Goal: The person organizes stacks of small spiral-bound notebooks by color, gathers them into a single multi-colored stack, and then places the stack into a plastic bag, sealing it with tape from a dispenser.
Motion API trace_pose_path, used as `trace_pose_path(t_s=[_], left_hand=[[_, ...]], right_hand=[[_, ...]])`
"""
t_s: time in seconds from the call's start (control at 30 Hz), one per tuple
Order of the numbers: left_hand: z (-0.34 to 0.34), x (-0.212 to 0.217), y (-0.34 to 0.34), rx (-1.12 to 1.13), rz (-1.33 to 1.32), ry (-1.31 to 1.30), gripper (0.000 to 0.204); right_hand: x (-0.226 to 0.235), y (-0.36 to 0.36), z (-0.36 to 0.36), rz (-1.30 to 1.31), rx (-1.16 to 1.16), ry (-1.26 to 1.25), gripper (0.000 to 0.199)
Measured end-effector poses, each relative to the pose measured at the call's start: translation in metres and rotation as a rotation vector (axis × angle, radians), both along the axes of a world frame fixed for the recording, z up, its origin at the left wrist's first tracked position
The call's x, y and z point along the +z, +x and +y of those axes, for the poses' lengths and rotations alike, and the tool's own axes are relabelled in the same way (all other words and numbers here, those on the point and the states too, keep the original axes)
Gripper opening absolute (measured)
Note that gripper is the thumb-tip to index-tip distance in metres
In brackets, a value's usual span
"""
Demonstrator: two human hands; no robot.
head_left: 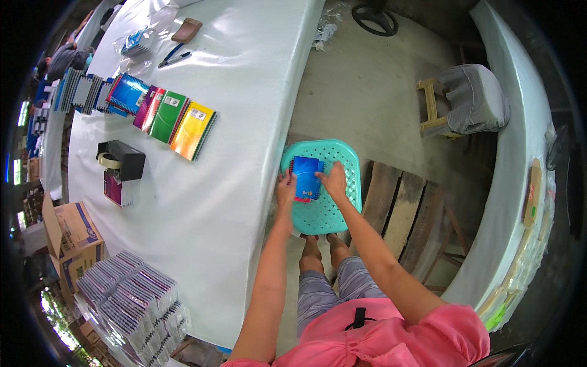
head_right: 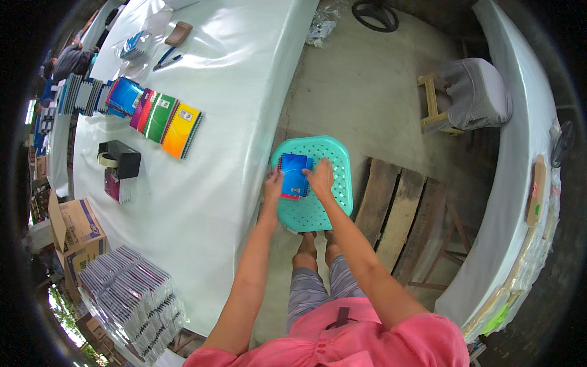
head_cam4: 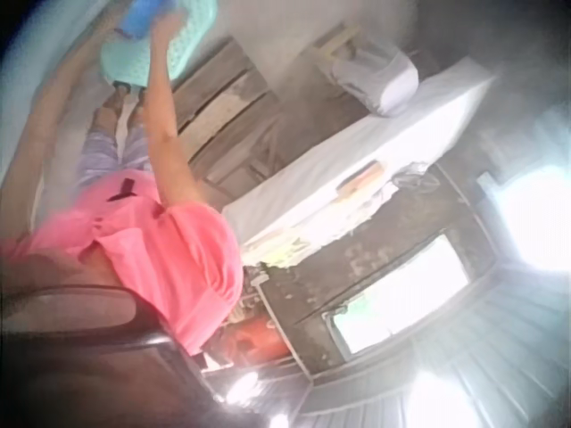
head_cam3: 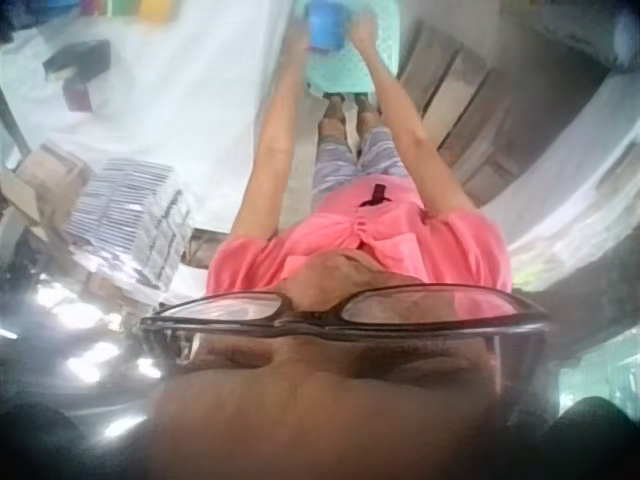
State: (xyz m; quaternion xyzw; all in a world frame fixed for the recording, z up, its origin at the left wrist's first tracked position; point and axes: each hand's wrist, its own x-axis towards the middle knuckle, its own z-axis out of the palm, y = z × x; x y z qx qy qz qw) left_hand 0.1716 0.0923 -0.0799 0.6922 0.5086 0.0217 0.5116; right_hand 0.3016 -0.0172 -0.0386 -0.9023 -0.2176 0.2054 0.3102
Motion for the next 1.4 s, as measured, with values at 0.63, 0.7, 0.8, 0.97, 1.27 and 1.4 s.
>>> trace_pose_path(t_s=[0.63,0.7,0.8,0.97,1.27,1.4], left_hand=[[-0.072,0.183,-0.091,-0.45,-0.254,0.204,0.073],[-0.038,0.205,-0.123,-0.329,-0.268,0.518,0.07],[0.018,0.216,-0.156,-0.074,-0.3,0.58,0.067],[0.071,0.198,-0.16,0.063,-0.491,0.479,0.068],[0.069,0.195,-0.145,-0.004,-0.154,0.7,0.072],[0.07,0.2,-0.147,-0.059,-0.089,0.62,0.066]], right_hand=[[0.115,-0.03,-0.072,1.074,-0.348,0.522,0.039],[0.151,-0.034,-0.046,1.07,-0.314,0.556,0.038],[0.195,-0.057,0.021,1.184,-0.171,0.557,0.037],[0.202,-0.109,0.128,0.977,-0.038,0.495,0.043],[0.194,-0.03,0.195,0.356,0.675,-0.216,0.043],[0.212,0.033,0.297,-0.001,0.782,-0.01,0.039]])
